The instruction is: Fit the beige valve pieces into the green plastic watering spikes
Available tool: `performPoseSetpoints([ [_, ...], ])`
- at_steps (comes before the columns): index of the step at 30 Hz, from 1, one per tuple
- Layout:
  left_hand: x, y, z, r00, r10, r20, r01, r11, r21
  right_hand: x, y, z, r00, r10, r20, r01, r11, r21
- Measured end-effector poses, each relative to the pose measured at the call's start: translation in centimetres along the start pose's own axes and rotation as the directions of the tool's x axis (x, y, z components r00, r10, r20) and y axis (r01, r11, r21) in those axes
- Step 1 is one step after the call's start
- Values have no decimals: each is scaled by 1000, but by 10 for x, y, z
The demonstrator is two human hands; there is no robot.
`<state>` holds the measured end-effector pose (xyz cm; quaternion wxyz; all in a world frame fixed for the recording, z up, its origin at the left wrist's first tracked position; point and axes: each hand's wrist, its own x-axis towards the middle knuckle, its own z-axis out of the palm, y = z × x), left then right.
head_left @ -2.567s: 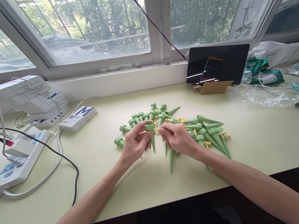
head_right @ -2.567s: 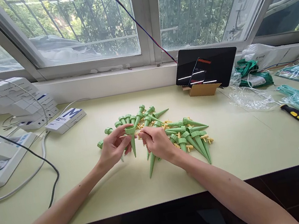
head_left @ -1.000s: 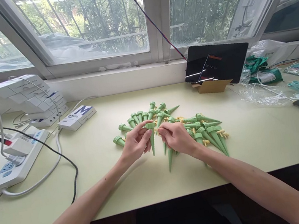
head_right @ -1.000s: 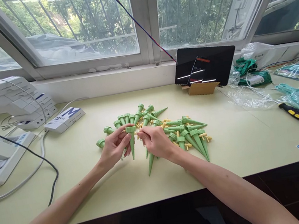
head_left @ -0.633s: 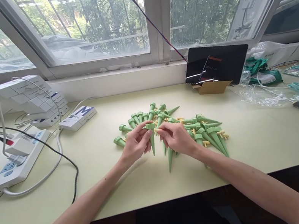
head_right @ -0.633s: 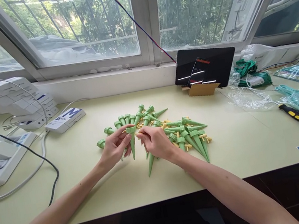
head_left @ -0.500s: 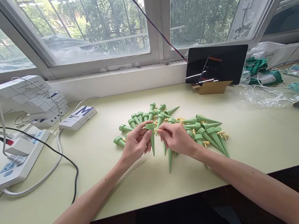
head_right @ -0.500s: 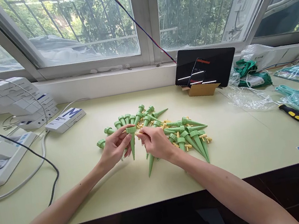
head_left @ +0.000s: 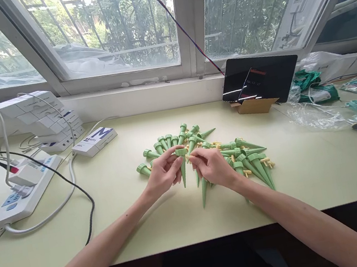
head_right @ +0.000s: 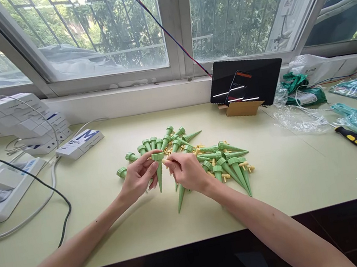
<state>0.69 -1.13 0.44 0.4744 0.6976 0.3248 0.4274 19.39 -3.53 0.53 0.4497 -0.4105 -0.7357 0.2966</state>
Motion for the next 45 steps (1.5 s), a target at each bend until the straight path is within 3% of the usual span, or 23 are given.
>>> performPoseSetpoints([
  [12, -2, 2, 2, 1000, -6, -10, 6, 1000, 1, 0, -3, -1, 998, 50, 25, -50, 999, 10],
  [37, -2, 4, 3, 999, -27, -17, 27, 999, -19, 1, -4, 2, 1000, 28, 2, -28, 1000, 10],
  [45, -2, 5, 4, 999, -35, -26, 35, 999, 0, 0, -6, 0, 995, 87, 47, -91, 993, 80],
])
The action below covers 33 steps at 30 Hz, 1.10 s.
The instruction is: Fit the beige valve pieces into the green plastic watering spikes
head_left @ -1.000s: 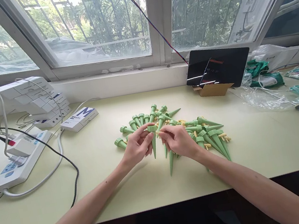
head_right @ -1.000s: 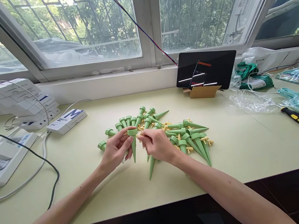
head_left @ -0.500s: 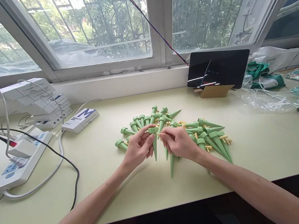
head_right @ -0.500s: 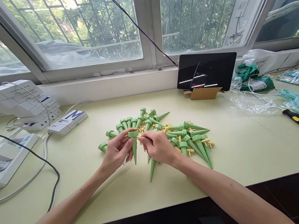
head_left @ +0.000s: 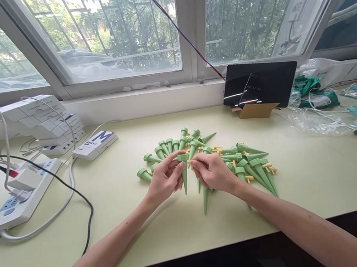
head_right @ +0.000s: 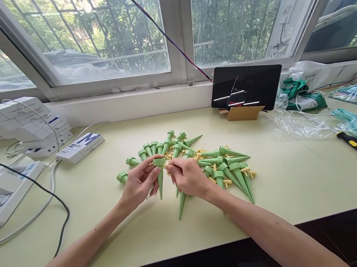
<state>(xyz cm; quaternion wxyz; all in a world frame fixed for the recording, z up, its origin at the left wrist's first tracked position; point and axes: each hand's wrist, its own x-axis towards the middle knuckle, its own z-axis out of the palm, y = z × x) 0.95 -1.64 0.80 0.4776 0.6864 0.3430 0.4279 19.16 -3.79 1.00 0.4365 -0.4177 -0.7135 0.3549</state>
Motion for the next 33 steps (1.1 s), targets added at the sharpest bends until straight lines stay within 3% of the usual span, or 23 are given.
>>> performPoseSetpoints([
  [7, 0, 1, -1, 1000, -4, 1, 4, 1000, -4, 1, 1, 0, 998, -51, -28, 51, 998, -28],
  [14, 0, 1, 0, 1000, -10, -2, 10, 1000, -6, 0, -2, 0, 1000, 19, 15, -19, 1000, 20],
  [24, -1, 1, 0, 1000, -4, 7, 4, 1000, 9, 0, 0, 0, 999, -34, -17, 34, 999, -18],
  [33, -1, -3, -1, 1000, 4, 18, -5, 1000, 14, 0, -3, -1, 999, 37, 37, -39, 998, 43],
])
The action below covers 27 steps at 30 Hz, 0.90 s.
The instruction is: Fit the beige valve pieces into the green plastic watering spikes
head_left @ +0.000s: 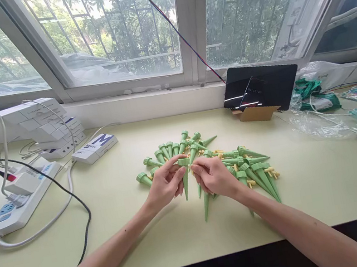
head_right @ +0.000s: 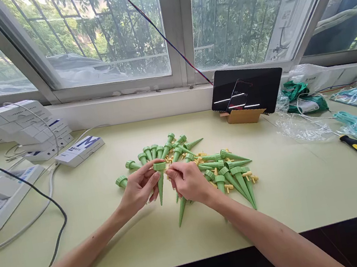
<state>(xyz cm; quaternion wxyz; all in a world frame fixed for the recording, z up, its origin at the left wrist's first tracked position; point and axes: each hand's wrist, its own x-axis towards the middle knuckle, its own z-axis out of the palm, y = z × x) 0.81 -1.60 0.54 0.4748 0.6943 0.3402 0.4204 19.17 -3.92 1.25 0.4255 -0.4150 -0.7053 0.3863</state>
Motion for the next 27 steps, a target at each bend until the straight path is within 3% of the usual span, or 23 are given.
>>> performPoseSetpoints([
  [6, 0, 0, 0, 1000, -5, 9, 5, 1000, -5, 1, 5, 1, 995, -85, -44, 82, 994, -75],
  [13, 0, -1, 0, 1000, -1, 12, 1, 1000, -8, 1, 2, 0, 1000, 14, 16, -14, 1000, 6],
  [22, 0, 0, 0, 1000, -1, 16, 1, 1000, 11, 1, 6, 1, 995, -93, -36, 90, 993, -79],
  [27, 0, -1, 1, 1000, -7, 14, 7, 1000, 3, 2, 3, 1, 999, -47, -15, 45, 997, -70],
])
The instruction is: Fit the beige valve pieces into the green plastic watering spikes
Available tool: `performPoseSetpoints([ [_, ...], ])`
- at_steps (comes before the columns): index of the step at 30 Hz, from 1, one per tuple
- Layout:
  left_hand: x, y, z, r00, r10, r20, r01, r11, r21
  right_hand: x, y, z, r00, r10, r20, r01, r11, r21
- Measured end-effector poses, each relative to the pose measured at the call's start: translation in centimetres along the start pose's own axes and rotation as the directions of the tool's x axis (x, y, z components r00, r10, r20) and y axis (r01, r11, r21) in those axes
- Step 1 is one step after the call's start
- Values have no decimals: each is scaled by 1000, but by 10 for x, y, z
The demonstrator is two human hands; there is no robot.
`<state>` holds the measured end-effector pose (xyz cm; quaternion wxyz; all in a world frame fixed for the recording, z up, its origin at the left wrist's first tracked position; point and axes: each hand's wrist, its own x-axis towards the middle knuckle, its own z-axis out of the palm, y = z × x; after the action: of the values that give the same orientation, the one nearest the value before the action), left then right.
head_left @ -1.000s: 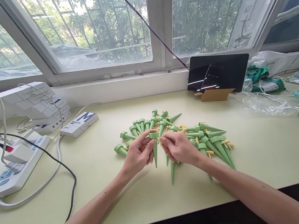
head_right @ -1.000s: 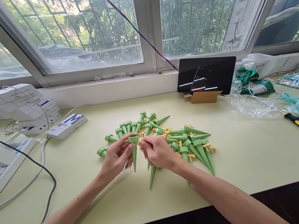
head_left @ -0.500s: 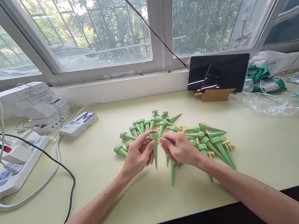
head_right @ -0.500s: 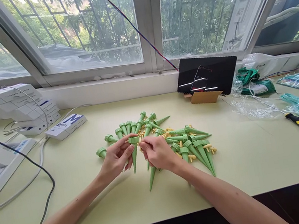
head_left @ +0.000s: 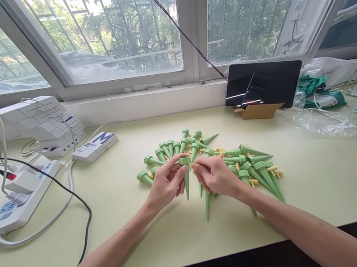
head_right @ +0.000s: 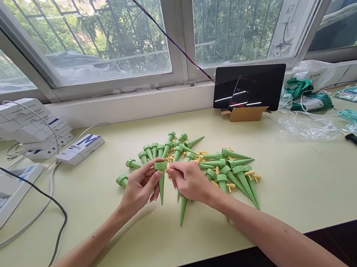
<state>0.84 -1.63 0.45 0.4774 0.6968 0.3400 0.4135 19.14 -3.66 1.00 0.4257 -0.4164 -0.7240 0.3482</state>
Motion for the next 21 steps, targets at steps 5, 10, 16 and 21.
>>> performPoseSetpoints([
  [5, 0, 1, 0, 1000, -7, -1, 7, 1000, 0, -2, -2, -1, 999, 29, 19, -30, 999, 27],
  [10, 0, 5, 1, 1000, -28, 1, 28, 1000, -12, -2, 1, 0, 1000, -22, -13, 22, 999, -29],
  [16, 1, 4, 1, 998, -56, 10, 56, 997, -46, 0, 5, 1, 997, -65, -31, 62, 995, -82],
  [21, 2, 1, -2, 992, -117, 46, 122, 985, -123, 0, 4, 1, 996, -69, -47, 65, 994, -90],
])
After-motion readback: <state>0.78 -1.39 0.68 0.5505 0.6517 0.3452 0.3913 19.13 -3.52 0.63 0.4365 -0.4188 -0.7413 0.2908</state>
